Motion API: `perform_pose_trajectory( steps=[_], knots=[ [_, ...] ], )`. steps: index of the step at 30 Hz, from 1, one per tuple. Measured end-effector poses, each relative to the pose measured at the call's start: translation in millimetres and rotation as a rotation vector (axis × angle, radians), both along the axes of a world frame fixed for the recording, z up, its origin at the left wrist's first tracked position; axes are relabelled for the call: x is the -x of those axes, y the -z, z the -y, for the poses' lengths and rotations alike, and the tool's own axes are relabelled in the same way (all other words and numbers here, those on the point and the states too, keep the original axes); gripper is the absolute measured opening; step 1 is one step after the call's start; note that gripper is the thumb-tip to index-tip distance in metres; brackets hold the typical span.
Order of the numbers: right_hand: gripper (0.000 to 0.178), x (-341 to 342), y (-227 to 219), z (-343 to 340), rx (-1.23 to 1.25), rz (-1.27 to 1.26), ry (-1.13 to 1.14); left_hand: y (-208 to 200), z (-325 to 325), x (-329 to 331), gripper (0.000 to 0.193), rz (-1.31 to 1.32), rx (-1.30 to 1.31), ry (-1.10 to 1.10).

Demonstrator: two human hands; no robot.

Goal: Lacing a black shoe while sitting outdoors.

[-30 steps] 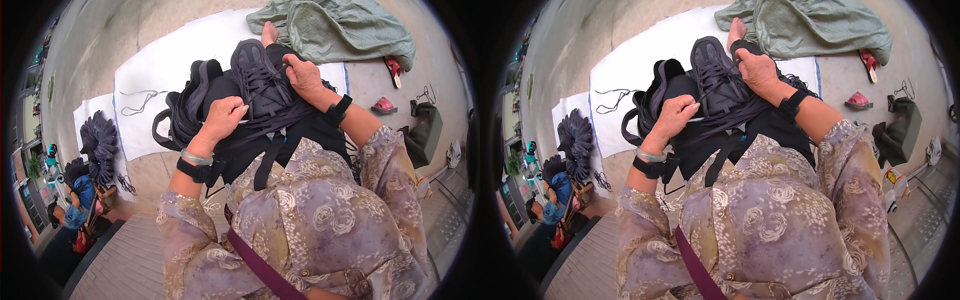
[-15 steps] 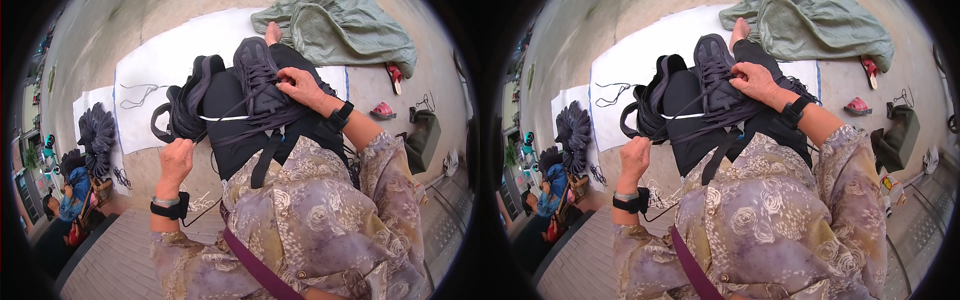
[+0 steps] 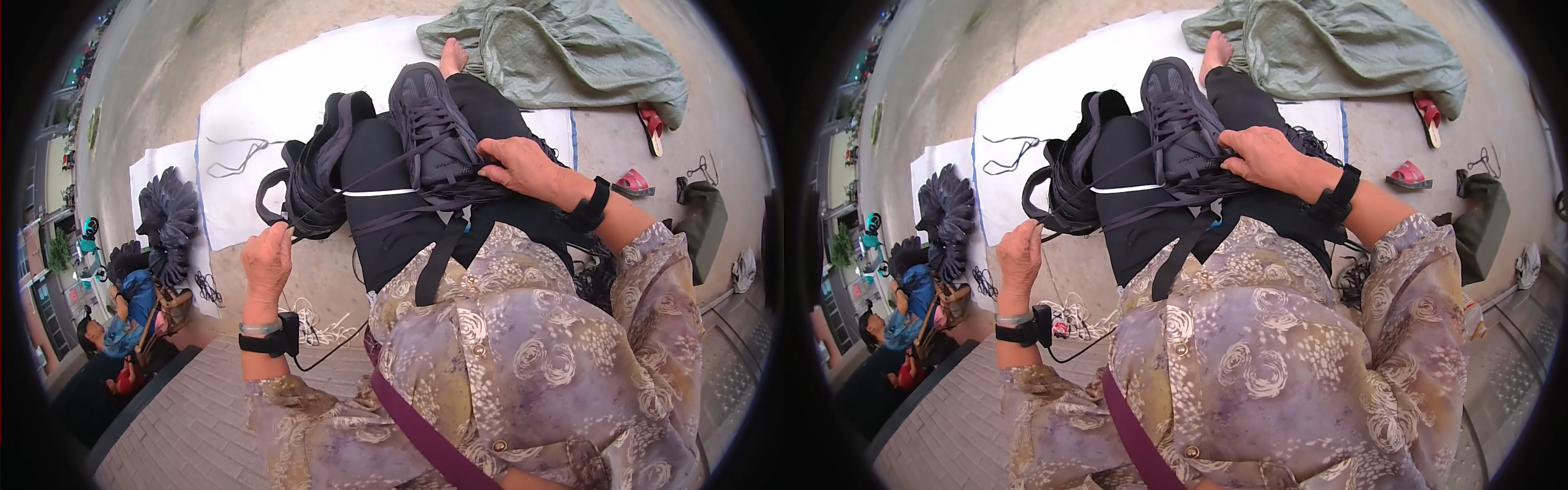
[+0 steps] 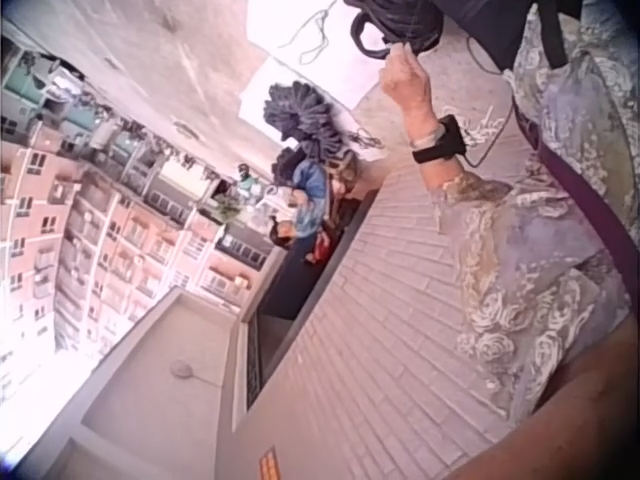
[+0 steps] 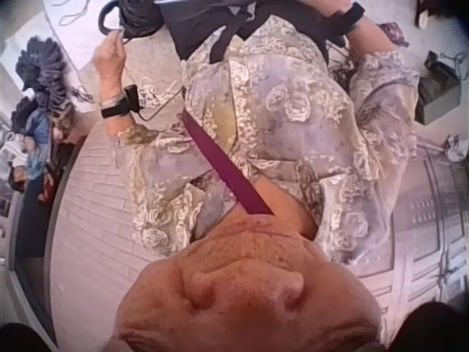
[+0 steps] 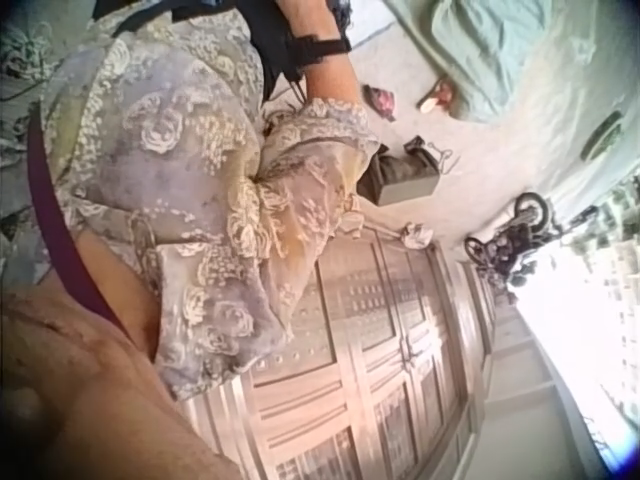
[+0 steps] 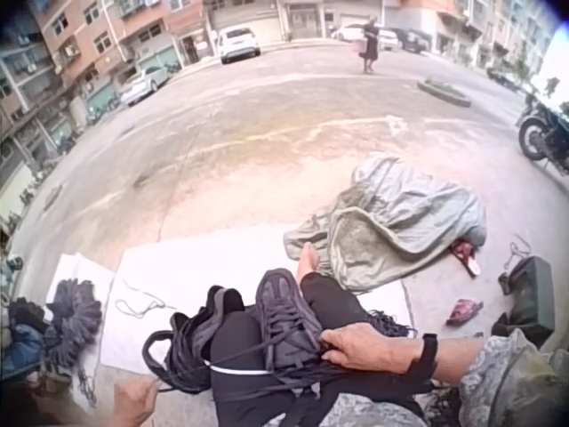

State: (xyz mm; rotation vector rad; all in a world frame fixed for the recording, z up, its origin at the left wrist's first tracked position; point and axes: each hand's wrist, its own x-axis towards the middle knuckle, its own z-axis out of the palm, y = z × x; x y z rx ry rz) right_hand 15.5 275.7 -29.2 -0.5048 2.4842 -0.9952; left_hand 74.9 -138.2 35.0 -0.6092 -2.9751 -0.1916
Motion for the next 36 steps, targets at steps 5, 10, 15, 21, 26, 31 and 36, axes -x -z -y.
perform_pose_trajectory(
  steps=[5,10,15,21,26,31,36],
  knots=[
    [0.018,6.3,-13.0,-13.9,-0.099,-0.310,-0.135,-24.0,-5.0,5.4,0.012,-0.088,-0.029,0.048],
    [0.021,17.7,-0.5,-7.3,-0.001,-0.221,-0.081,-65.2,-44.5,6.6,0.013,-0.218,-0.307,0.073],
    [0.017,24.8,29.2,2.3,0.067,-0.217,0.040,-117.4,-87.3,-6.4,0.016,0.100,-0.457,0.164],
    [0.014,1.6,38.8,-8.0,-0.070,-0.399,-0.063,-138.3,-99.3,-9.8,0.015,0.744,-0.524,0.398],
    [0.016,-0.6,32.6,-10.7,0.050,-0.402,-0.037,-125.6,-90.8,-19.6,0.007,0.858,-0.319,0.326],
    [0.019,8.2,19.4,-3.8,0.125,-0.239,-0.023,-99.9,-71.6,-40.4,0.006,0.771,0.212,0.135],
    [0.019,30.6,19.3,16.3,0.182,-0.199,0.152,-87.9,-53.2,-34.7,0.006,0.519,0.452,-0.084]
  ],
)
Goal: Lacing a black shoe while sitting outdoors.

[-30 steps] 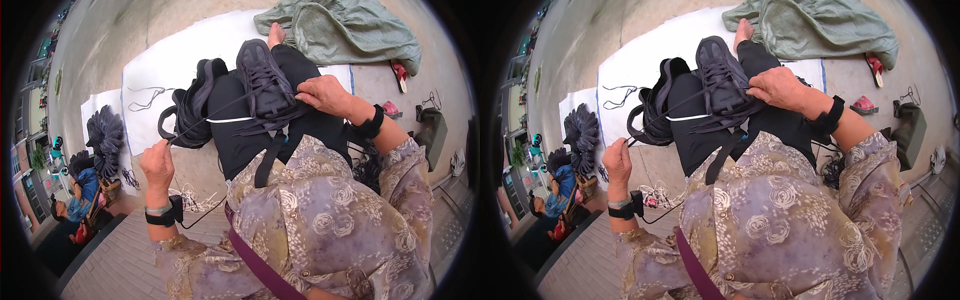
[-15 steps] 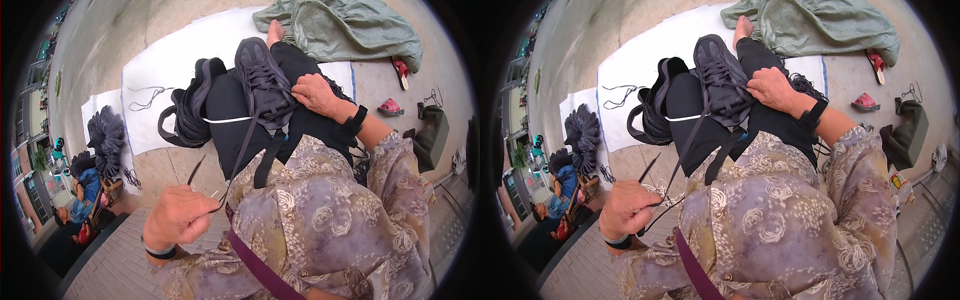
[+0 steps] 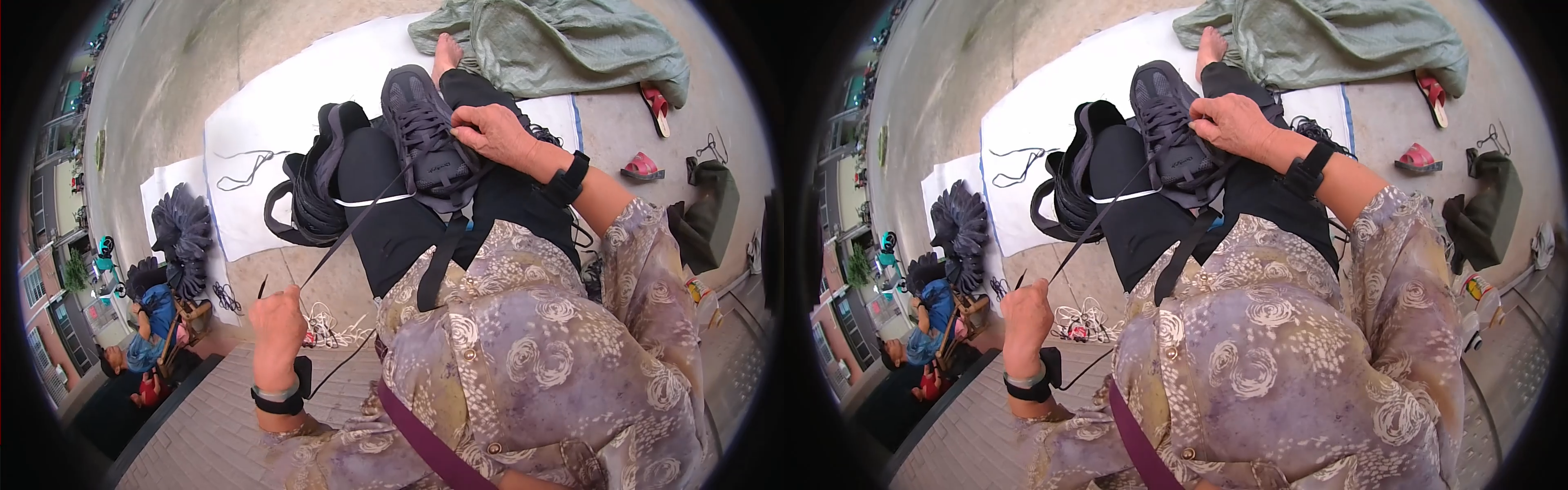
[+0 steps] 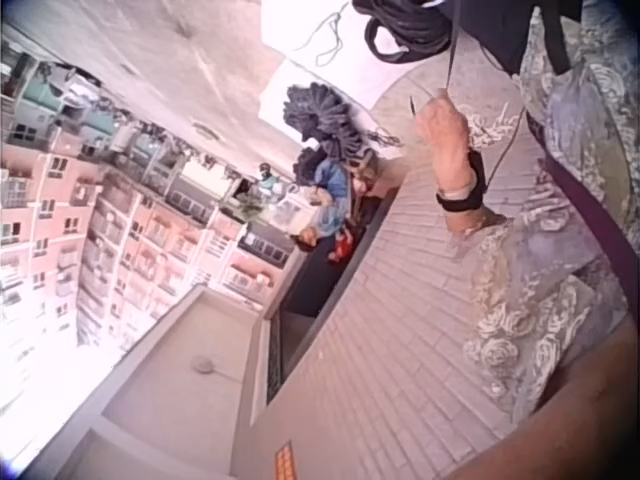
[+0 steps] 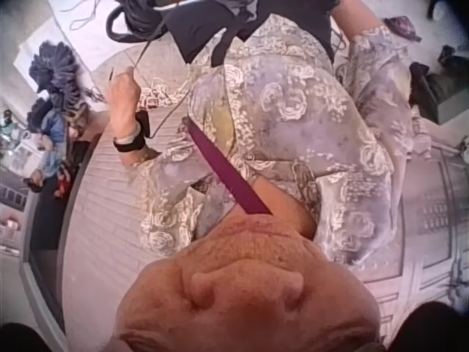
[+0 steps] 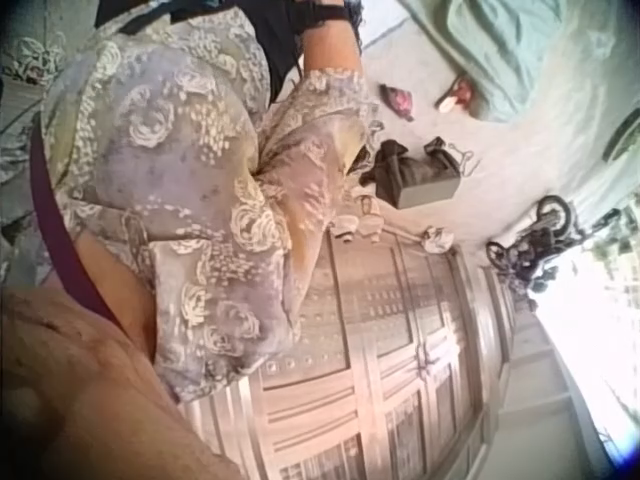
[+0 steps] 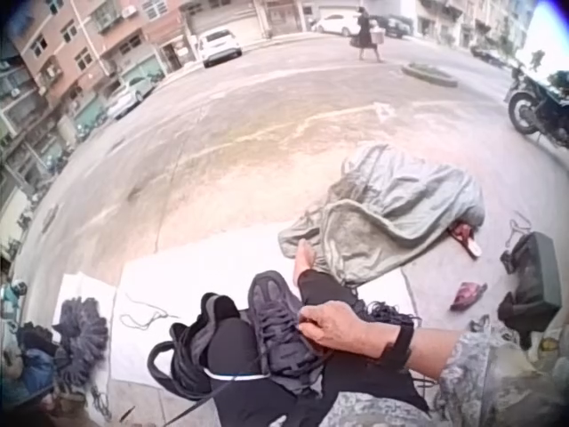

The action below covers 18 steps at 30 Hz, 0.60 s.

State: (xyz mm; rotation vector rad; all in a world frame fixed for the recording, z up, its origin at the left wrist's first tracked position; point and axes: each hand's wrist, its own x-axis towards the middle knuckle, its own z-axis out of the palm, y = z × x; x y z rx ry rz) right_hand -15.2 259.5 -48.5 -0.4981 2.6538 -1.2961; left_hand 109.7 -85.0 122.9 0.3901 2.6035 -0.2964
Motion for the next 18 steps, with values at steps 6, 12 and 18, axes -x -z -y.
perform_pose_trajectory(
  steps=[6,12,18],
  knots=[
    [0.022,12.6,2.9,9.0,-0.073,0.033,-0.111,-71.4,-18.2,-3.9,0.013,0.289,-0.804,0.026],
    [0.016,8.4,0.9,3.2,-0.031,0.129,0.061,-55.7,-25.8,9.0,0.012,0.390,-1.056,0.024],
    [0.020,7.3,-2.3,9.7,-0.166,0.043,0.011,-63.5,-31.0,6.2,0.008,0.327,-1.178,0.033]
  ],
)
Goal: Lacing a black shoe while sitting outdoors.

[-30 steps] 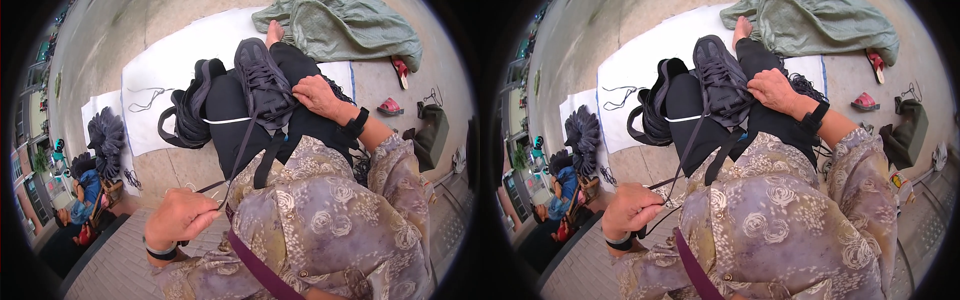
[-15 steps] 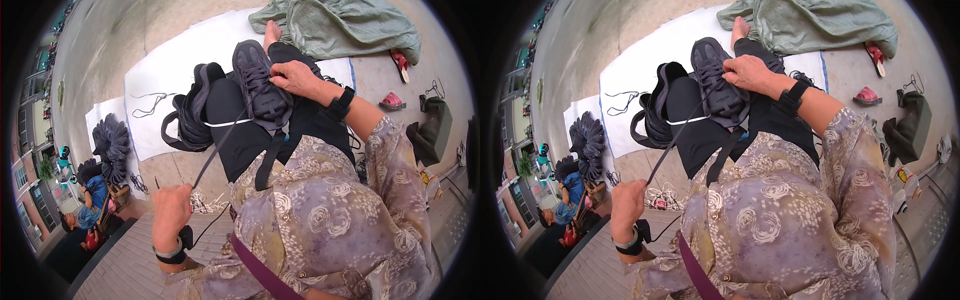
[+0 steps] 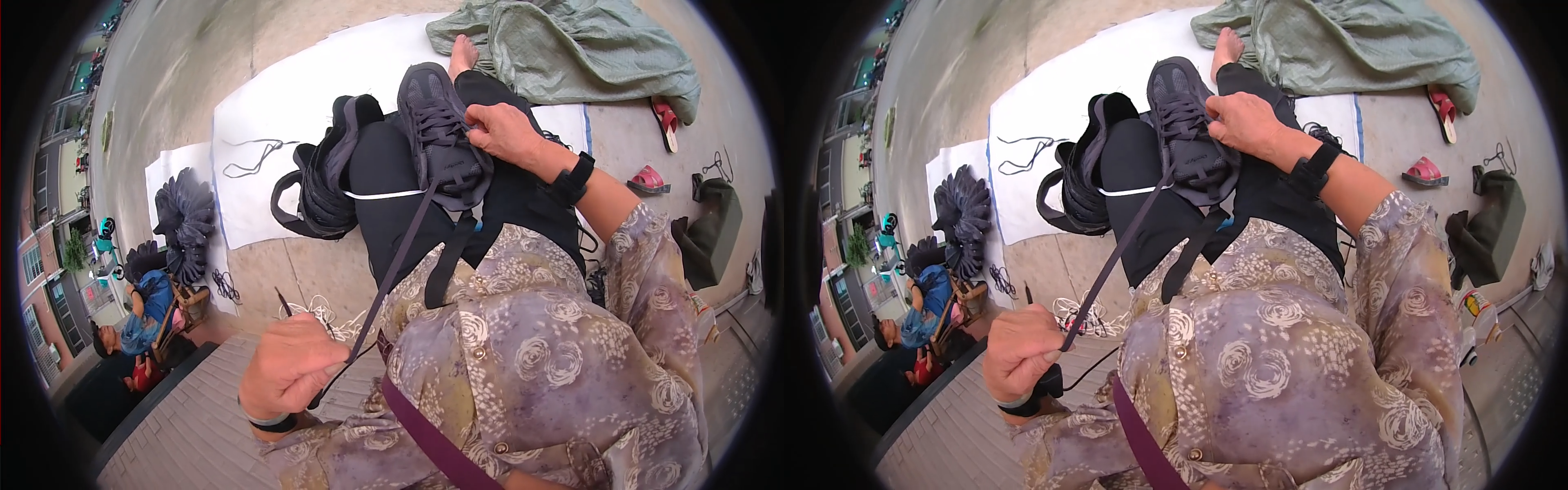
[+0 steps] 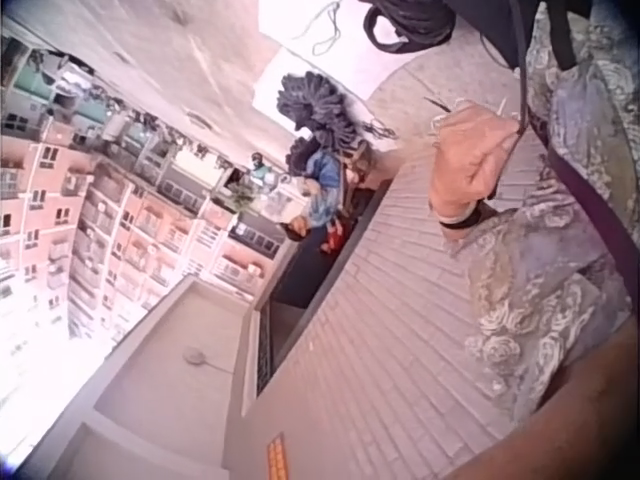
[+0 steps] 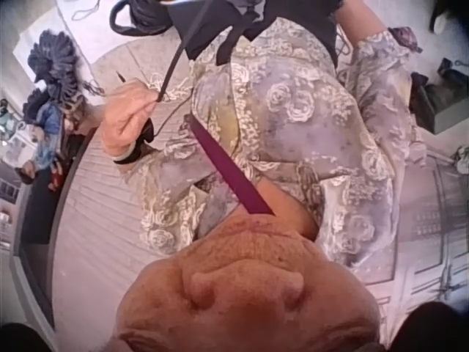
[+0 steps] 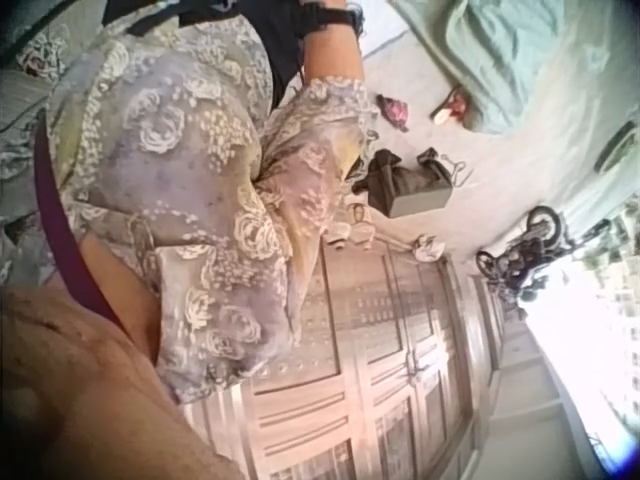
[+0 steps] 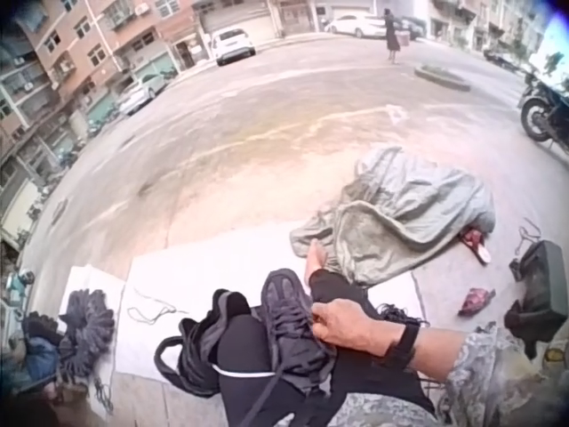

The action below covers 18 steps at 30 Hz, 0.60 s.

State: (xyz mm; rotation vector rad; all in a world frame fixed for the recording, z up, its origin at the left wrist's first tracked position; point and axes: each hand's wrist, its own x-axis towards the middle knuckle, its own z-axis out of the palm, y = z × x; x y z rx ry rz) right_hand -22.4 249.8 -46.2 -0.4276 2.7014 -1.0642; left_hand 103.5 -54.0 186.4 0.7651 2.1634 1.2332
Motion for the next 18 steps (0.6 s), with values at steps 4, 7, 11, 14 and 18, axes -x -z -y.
perform_pose_trajectory(
  steps=[4,7,11,14,18],
  knots=[
    [0.020,0.6,-5.9,17.0,-0.105,-0.110,-0.048,-2.9,-4.6,7.4,0.007,-0.066,-0.011,-0.072],
    [0.016,0.1,-4.4,30.0,-0.371,-0.160,-0.190,-6.5,-5.2,8.3,0.006,-0.057,-0.018,-0.056],
    [0.014,7.1,5.8,37.4,-0.476,-0.198,-0.169,2.4,-6.1,1.6,0.012,0.002,0.089,0.046],
    [0.019,6.9,7.6,35.5,-0.444,-0.117,-0.099,18.3,-2.9,-4.7,0.017,-0.032,0.199,0.043],
    [0.024,-6.9,-2.6,12.4,-0.286,-0.115,-0.081,39.4,20.2,-7.3,0.009,-0.426,0.868,0.036]
  ],
)
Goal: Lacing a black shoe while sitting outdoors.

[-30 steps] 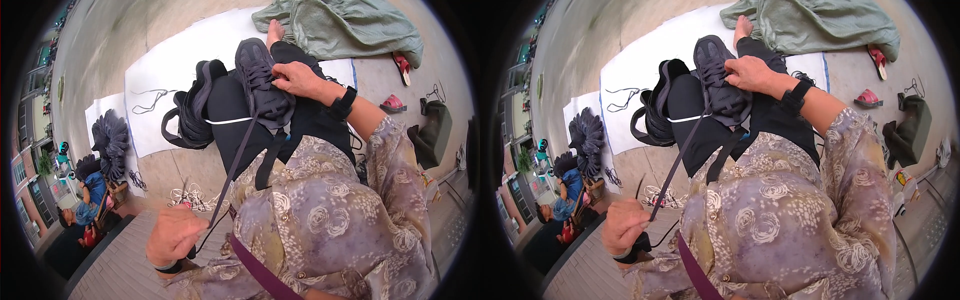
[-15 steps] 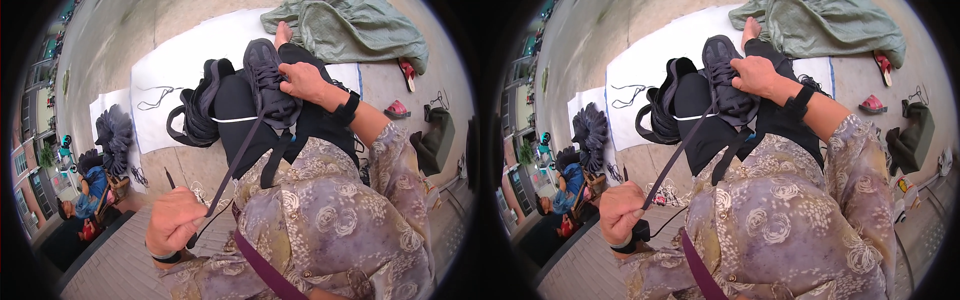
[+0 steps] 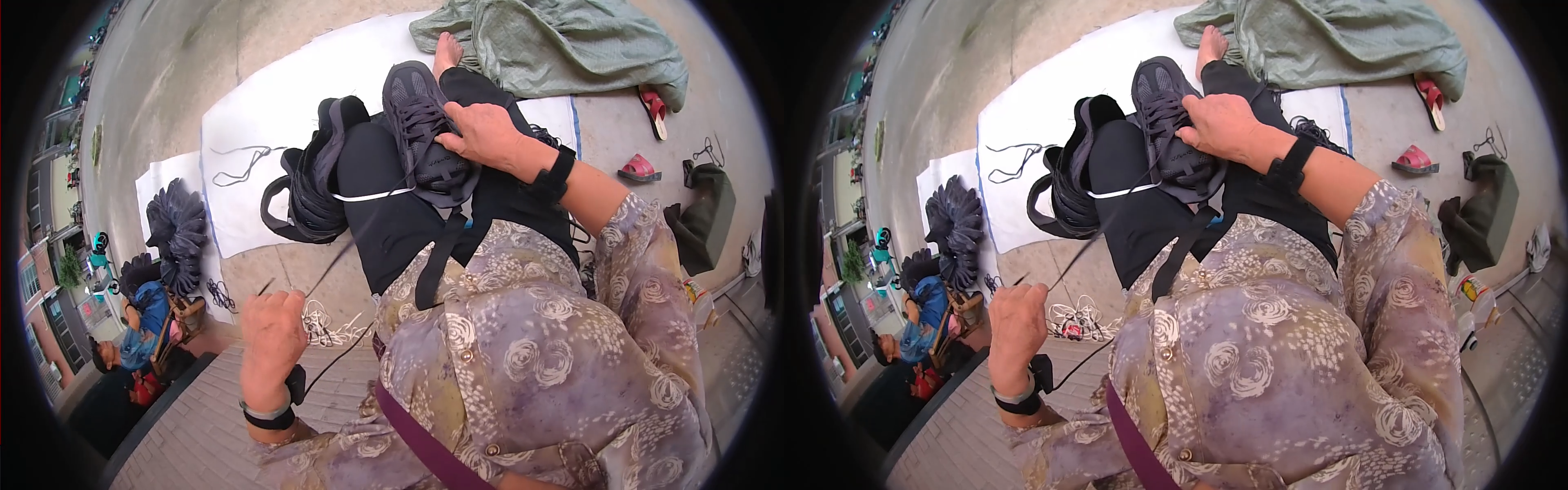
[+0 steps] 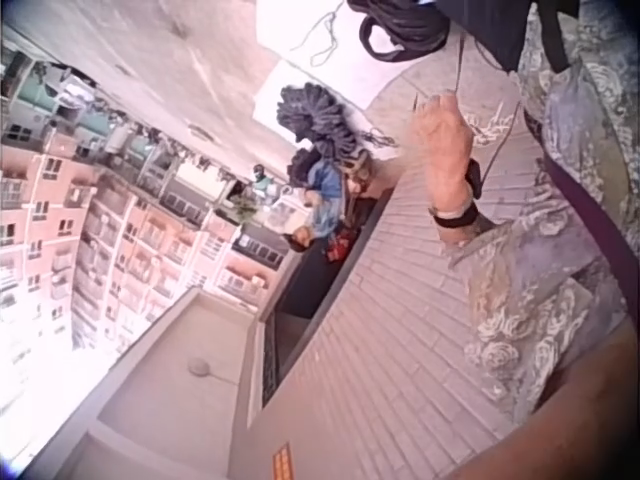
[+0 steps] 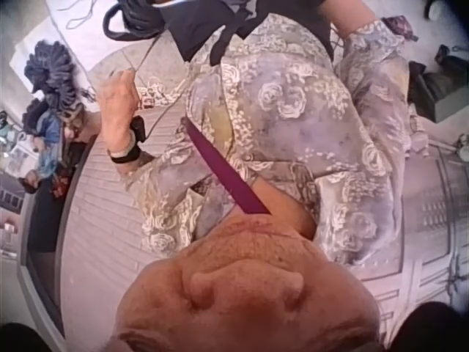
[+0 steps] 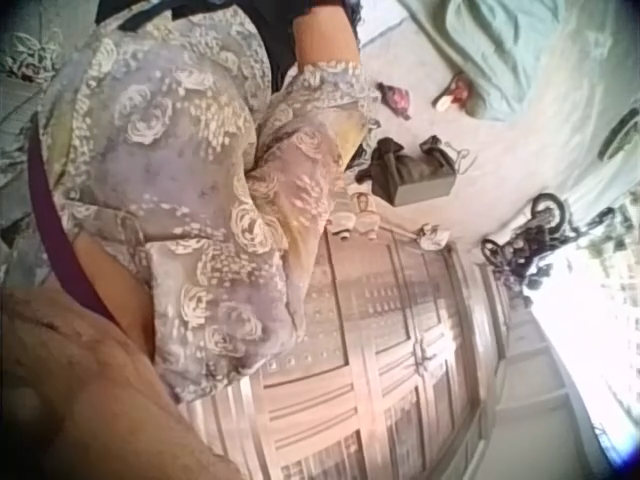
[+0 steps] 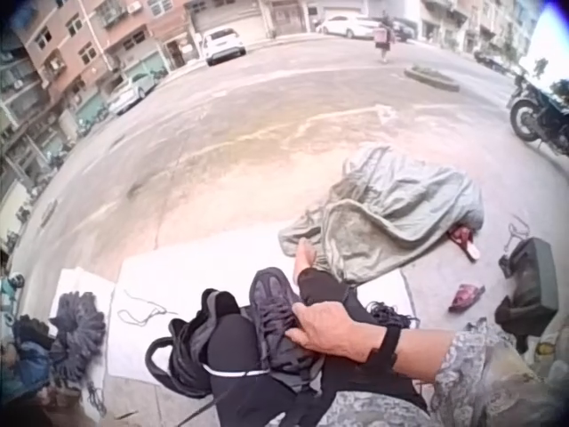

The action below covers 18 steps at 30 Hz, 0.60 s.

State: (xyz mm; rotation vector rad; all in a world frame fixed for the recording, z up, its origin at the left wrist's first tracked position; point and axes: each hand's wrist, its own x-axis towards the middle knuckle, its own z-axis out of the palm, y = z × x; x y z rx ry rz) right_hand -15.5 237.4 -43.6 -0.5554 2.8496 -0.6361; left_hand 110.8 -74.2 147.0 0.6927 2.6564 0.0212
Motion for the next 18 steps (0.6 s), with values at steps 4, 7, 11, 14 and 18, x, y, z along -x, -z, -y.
perform_pose_trajectory(
  steps=[4,7,11,14,18],
  knots=[
    [0.027,-18.0,-9.1,-28.7,0.115,0.004,-0.137,33.5,40.4,3.8,0.005,-0.184,0.155,-0.014],
    [0.017,-26.0,-10.0,-40.7,0.087,-0.033,-0.173,65.5,70.1,-4.1,0.008,-0.192,0.159,-0.056],
    [0.009,-29.0,-11.2,-52.5,-0.040,0.024,-0.147,108.1,99.3,-27.3,0.009,-0.166,0.135,-0.191],
    [0.007,-25.3,-15.9,-64.0,-0.077,-0.060,-0.135,133.2,117.5,-37.2,0.007,-0.143,-0.027,-0.433],
    [0.005,-16.3,-25.2,-97.5,-0.119,-0.265,-0.221,146.4,144.1,-46.5,0.007,-0.232,-0.092,-0.629]
  ],
)
